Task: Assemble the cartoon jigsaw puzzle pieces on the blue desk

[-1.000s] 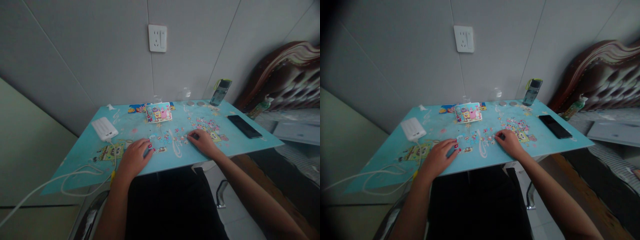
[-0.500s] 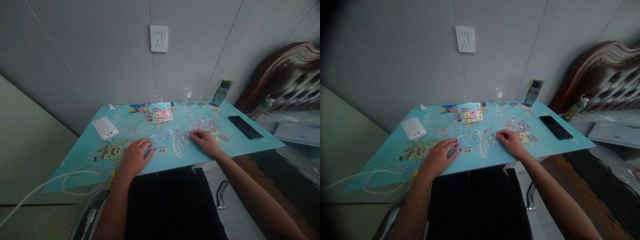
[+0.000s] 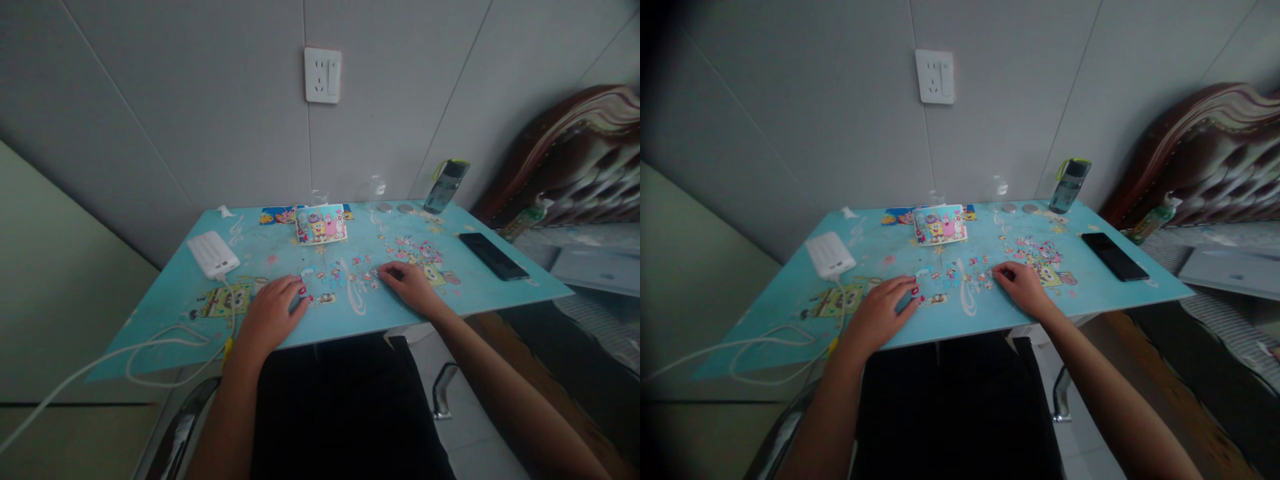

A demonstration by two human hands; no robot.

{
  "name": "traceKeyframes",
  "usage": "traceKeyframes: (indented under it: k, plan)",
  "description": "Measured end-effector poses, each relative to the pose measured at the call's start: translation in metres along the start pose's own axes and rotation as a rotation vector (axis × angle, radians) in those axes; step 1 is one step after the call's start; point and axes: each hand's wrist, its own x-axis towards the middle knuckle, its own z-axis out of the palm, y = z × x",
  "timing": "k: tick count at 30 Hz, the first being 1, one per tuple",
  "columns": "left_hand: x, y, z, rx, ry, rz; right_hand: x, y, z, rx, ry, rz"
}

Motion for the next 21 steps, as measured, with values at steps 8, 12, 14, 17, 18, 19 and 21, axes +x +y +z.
traceKeyframes:
  k: [8,12,14,17,18,19,21]
  plan:
    - [0.0008,0.0,-0.0001,-0.014,-0.005,-0.001,0.0001,0.0028,0.0012,-0.014,0.005,-0.01]
    - [0.001,0.0011,-0.0011,-0.021,-0.004,-0.001,0.0,0.0024,0.0009,-0.002,0.0,-0.011]
    - [0.0007,0.0014,-0.0013,-0.02,-0.003,-0.002,-0.0003,0.0012,0.0,0.02,0.008,-0.015]
    - [0.0003,0.0012,-0.0008,-0.018,-0.002,-0.005,-0.0011,-0.0015,-0.0022,0.08,0.038,-0.022]
    - [0.0002,0.0009,-0.0005,-0.02,-0.001,-0.005,-0.0013,-0.0025,-0.003,0.101,0.048,-0.024]
    - [0.0002,0.0006,-0.0001,-0.023,0.002,-0.003,-0.0014,-0.0034,-0.0037,0.121,0.055,-0.025]
    - [0.0004,0.0,0.0008,-0.031,0.012,0.001,-0.0016,-0.0048,-0.0048,0.152,0.059,-0.019]
